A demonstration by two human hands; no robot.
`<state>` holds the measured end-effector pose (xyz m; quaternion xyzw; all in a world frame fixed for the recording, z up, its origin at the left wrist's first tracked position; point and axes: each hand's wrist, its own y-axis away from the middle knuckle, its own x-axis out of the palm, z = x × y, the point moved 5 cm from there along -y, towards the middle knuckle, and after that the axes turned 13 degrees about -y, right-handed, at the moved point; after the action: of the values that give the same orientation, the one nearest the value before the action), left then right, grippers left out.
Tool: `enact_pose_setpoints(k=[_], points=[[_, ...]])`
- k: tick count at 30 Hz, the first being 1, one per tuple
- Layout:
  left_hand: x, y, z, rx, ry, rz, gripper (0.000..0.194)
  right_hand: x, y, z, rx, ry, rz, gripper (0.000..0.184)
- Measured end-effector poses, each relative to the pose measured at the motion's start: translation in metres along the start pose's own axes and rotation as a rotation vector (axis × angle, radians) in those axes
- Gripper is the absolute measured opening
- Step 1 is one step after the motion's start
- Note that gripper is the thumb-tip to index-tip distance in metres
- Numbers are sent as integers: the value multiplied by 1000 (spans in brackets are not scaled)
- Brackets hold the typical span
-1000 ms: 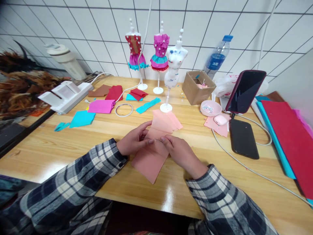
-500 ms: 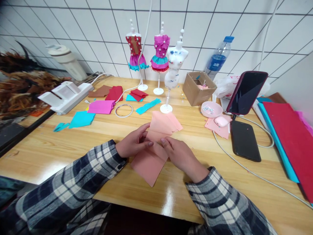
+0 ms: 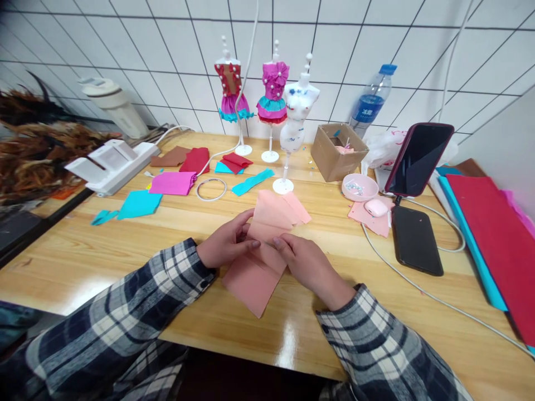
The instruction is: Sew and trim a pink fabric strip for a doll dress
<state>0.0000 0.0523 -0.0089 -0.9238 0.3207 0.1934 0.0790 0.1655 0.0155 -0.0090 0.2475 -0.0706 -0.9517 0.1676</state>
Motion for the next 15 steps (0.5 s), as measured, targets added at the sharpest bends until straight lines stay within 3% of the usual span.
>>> enact_pose_setpoints(k=[3, 8, 15], points=[[2, 0, 3, -26, 18, 61, 72, 0, 0, 0, 12, 14, -8, 49], [1, 0, 0, -22, 28, 53, 71, -2, 2, 0, 18, 89, -13, 47], [2, 0, -6, -11, 70, 45, 52, -6, 5, 3, -7, 143, -27, 49]])
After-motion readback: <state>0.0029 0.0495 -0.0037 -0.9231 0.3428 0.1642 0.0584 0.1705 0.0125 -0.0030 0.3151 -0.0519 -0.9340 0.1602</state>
